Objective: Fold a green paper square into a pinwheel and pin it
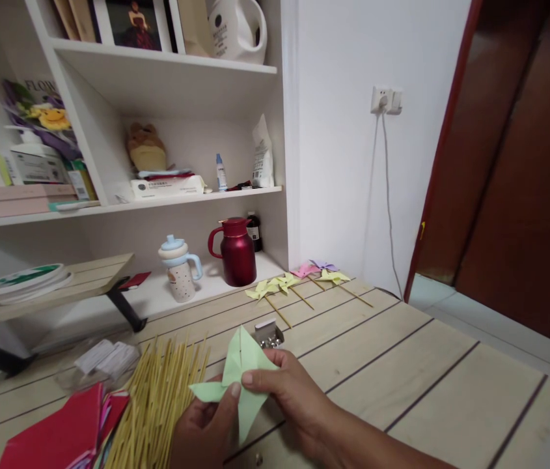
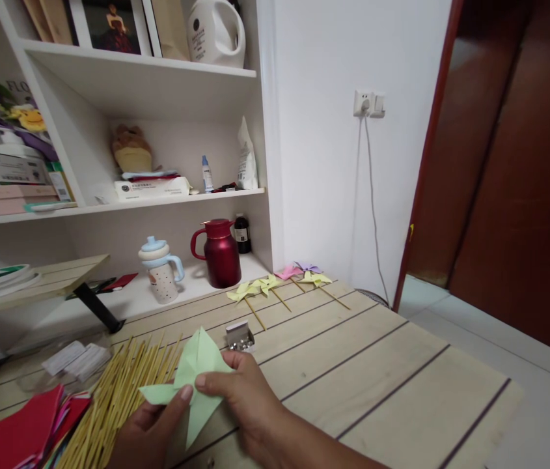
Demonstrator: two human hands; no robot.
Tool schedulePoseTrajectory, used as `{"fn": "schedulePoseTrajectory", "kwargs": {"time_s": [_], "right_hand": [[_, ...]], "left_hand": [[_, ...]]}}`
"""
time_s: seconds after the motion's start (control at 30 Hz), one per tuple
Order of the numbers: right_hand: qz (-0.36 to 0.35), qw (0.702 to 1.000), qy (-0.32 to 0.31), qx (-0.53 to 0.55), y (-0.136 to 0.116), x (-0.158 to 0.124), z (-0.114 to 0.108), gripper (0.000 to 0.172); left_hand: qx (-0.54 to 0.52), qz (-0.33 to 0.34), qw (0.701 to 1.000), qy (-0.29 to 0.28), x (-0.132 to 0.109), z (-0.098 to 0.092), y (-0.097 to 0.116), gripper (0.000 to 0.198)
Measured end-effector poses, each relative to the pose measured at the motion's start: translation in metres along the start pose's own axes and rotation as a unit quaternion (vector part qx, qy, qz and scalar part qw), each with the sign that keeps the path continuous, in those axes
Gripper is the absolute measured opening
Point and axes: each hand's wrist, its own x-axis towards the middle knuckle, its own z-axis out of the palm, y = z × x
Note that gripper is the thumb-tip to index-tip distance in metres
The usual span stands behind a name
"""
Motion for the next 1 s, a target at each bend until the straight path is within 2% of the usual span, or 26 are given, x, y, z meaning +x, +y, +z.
{"fn": "schedulePoseTrajectory", "kwargs": {"time_s": [0.13, 0.23, 0.3, 0.37, 0.47, 0.5, 0.57, 0.63, 0.7, 0.77, 0.9, 1.0], "right_hand": [[0.007, 1.000, -0.004, 0.003, 0.003, -0.002, 0.001, 0.045], [0.003, 0.999, -0.037, 0.007, 0.003, -0.003, 0.002, 0.044], [-0.019, 0.998, -0.066, 0.002, 0.002, -0.001, 0.001, 0.036], [-0.055, 0.996, -0.074, 0.000, 0.000, 0.003, -0.001, 0.029], [-0.070, 0.996, -0.055, 0.004, -0.005, 0.012, -0.008, 0.036], [-0.066, 0.996, -0.052, 0.000, -0.006, 0.014, -0.010, 0.037], [-0.063, 0.996, -0.053, -0.020, -0.009, 0.017, -0.012, 0.035], [-0.066, 0.995, -0.062, -0.039, -0.011, 0.016, -0.011, 0.034], [-0.073, 0.993, -0.073, -0.053, -0.012, 0.014, -0.008, 0.033], [-0.089, 0.990, -0.084, -0.067, -0.011, 0.011, -0.005, 0.030], [-0.102, 0.985, -0.102, -0.098, -0.008, 0.005, 0.000, 0.025], [-0.100, 0.979, -0.116, -0.134, -0.007, 0.002, 0.000, 0.019]], "left_hand": [[0.079, 0.009, 0.997, -0.012, -0.002, -0.002, 0.005, 0.025], [0.126, 0.039, 0.991, 0.032, -0.006, 0.001, 0.009, 0.023], [0.139, 0.053, 0.987, 0.059, -0.007, 0.001, 0.011, 0.023], [0.160, 0.062, 0.983, 0.061, -0.003, -0.004, 0.014, 0.025], [0.185, 0.095, 0.978, 0.035, 0.009, -0.023, 0.014, 0.023], [0.208, 0.133, 0.969, 0.001, 0.014, -0.030, 0.011, 0.021], [0.268, 0.245, 0.932, 0.009, 0.023, -0.042, 0.002, 0.020], [0.286, 0.355, 0.889, 0.046, 0.027, -0.047, -0.010, 0.028], [0.287, 0.383, 0.876, 0.067, 0.026, -0.044, -0.018, 0.030], [0.254, 0.352, 0.898, 0.068, 0.019, -0.036, -0.019, 0.030], [0.137, 0.226, 0.964, 0.026, 0.003, -0.025, 0.001, 0.032], [0.100, 0.145, 0.984, -0.023, -0.001, -0.023, 0.013, 0.029]]}}
